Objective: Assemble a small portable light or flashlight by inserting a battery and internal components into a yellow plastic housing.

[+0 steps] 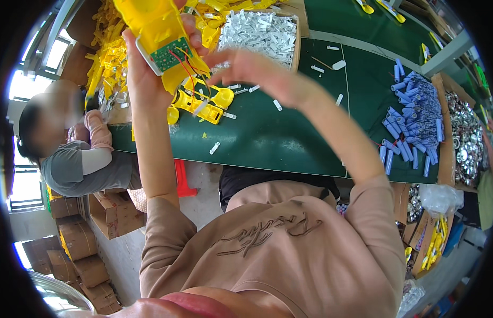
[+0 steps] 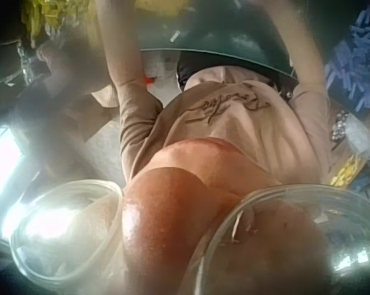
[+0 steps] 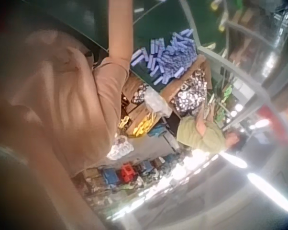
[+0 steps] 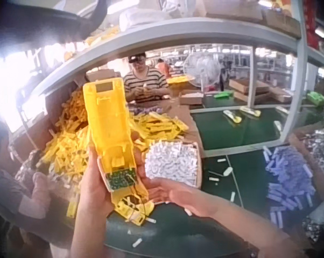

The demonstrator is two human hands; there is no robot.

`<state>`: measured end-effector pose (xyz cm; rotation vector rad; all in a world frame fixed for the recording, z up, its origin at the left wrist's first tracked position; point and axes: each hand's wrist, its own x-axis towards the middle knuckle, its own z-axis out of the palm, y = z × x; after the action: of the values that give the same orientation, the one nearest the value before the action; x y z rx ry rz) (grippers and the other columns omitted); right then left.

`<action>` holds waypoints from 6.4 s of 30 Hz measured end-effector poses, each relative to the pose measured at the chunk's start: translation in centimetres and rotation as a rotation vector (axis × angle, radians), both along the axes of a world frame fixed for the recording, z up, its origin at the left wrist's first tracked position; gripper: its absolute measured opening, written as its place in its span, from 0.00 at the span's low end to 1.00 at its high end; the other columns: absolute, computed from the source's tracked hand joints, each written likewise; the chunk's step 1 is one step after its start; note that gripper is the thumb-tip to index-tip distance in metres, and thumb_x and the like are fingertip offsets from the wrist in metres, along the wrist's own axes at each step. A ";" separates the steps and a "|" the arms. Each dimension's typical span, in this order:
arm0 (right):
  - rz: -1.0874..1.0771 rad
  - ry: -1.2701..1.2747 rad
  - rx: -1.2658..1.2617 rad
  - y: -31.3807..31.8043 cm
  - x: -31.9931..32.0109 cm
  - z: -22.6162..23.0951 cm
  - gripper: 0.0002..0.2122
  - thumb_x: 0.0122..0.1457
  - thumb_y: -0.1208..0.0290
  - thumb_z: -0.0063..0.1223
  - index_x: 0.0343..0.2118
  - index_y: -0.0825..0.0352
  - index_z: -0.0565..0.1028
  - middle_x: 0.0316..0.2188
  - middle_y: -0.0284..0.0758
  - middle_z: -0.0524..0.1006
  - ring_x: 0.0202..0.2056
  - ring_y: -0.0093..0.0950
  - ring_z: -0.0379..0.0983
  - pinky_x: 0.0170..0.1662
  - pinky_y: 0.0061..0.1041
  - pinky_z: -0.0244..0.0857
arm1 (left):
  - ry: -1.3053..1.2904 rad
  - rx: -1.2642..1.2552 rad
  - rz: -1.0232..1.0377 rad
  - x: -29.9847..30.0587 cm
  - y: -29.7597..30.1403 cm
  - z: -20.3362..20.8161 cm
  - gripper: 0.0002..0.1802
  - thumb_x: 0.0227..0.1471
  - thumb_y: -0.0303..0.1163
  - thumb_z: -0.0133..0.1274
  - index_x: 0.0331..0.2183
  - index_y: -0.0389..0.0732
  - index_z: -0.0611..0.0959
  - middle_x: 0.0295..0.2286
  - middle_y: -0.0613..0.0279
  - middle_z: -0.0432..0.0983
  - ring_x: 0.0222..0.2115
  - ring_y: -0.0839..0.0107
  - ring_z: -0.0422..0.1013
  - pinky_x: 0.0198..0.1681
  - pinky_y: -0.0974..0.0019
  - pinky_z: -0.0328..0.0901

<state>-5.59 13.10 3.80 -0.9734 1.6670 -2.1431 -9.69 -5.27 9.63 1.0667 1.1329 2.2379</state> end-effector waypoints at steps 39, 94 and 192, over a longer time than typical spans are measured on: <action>-0.162 -0.301 -0.148 1.4 3.0 1.0 0.14 0.59 0.61 0.39 0.26 0.66 0.69 0.08 0.21 0.56 0.11 0.11 0.47 0.17 0.12 0.42 | 0.371 -0.670 0.644 7.6 0.0 -6.5 0.14 0.51 0.29 0.42 0.40 0.34 0.70 0.26 0.66 0.67 0.22 0.82 0.62 0.24 0.78 0.58; -0.928 0.209 0.199 -0.4 5.4 -4.4 0.06 0.49 0.73 0.51 0.29 0.68 0.71 0.25 0.31 0.72 0.29 0.22 0.68 0.35 0.21 0.61 | -0.101 -0.415 0.644 9.2 5.4 -11.1 0.22 0.58 0.39 0.28 0.49 0.36 0.62 0.39 0.59 0.66 0.36 0.75 0.64 0.39 0.72 0.60; -1.023 0.418 0.515 1.6 0.9 -8.0 0.18 0.57 0.68 0.37 0.51 0.65 0.58 0.44 0.40 0.59 0.50 0.30 0.55 0.50 0.25 0.53 | -0.362 -0.427 0.279 7.3 8.1 -12.1 0.20 0.50 0.25 0.34 0.47 0.37 0.56 0.35 0.52 0.64 0.26 0.70 0.70 0.27 0.68 0.69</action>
<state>-4.64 14.72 -4.16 -0.4356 3.2235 -1.7831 -2.41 2.83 -2.52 0.3337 1.5647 2.1239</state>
